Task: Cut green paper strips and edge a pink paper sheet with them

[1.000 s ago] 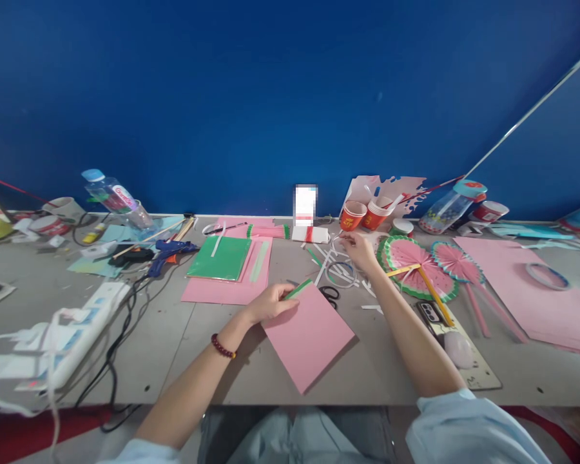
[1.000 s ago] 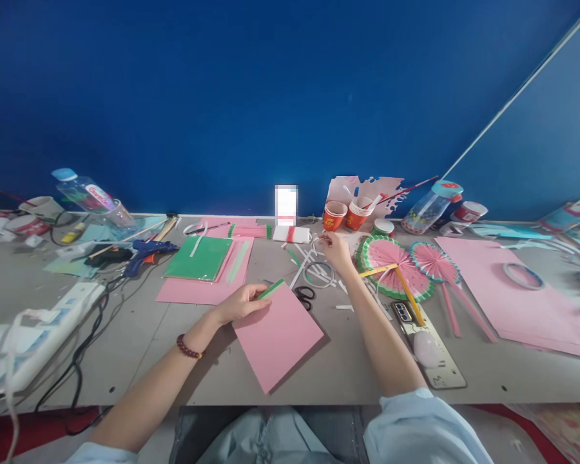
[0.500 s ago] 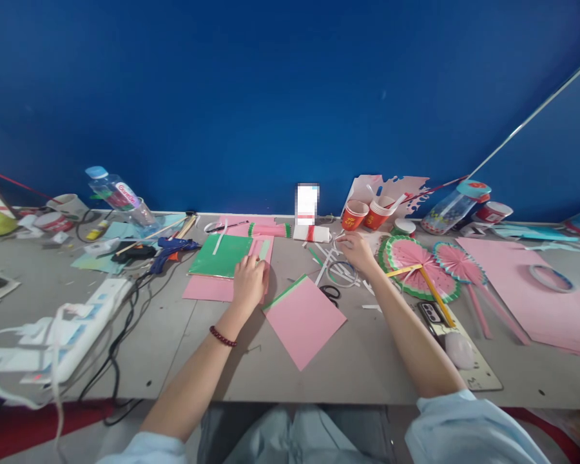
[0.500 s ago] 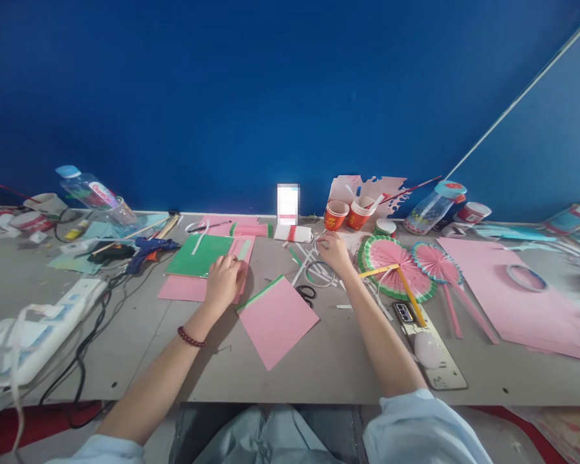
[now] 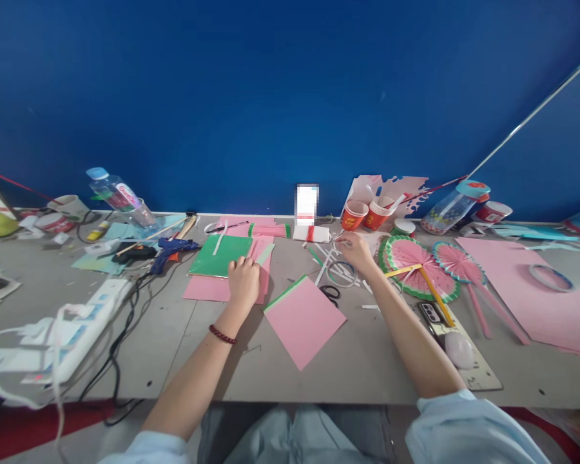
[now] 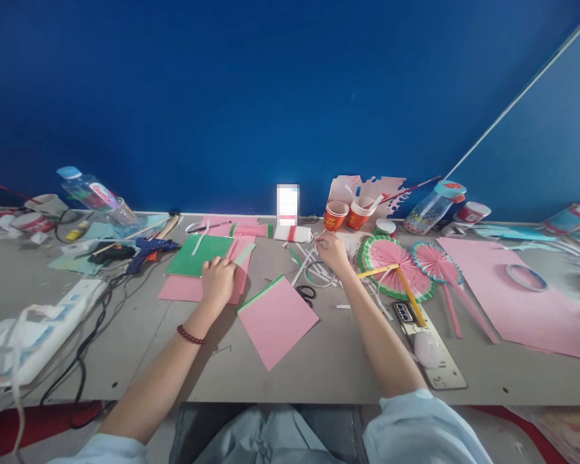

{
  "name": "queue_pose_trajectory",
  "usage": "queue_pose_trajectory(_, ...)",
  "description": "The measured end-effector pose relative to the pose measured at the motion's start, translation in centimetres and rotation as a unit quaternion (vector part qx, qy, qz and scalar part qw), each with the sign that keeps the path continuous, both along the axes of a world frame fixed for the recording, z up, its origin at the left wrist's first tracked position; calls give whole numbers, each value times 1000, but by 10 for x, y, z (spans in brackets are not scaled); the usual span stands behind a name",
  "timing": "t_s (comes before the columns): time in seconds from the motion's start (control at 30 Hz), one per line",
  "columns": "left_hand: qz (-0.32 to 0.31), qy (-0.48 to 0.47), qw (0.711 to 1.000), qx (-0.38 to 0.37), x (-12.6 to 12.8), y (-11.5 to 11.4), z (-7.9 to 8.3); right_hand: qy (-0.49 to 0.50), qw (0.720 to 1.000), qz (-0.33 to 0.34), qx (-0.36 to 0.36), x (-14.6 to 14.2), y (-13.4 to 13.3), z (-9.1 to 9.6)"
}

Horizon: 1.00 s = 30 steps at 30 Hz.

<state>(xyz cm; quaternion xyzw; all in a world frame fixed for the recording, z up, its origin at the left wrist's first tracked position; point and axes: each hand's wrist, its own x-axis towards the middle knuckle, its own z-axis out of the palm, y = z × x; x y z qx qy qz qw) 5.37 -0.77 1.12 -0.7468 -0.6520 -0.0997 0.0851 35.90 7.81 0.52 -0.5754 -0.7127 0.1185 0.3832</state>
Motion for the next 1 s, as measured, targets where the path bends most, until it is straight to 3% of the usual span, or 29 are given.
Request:
queue_pose_trajectory(0.5, -19, -70, 997, 31, -1, 7, -9, 13, 999, -7, -47, 0, -13, 20)
queue_pose_trajectory(0.77, -24, -49, 997, 58, -3, 10, -13, 3, 999, 22, -46, 1, -37, 30)
queue_pose_trajectory(1.0, -51, -83, 991, 93, -3, 9, -13, -61, 994, -9, -88, -4, -74, 27)
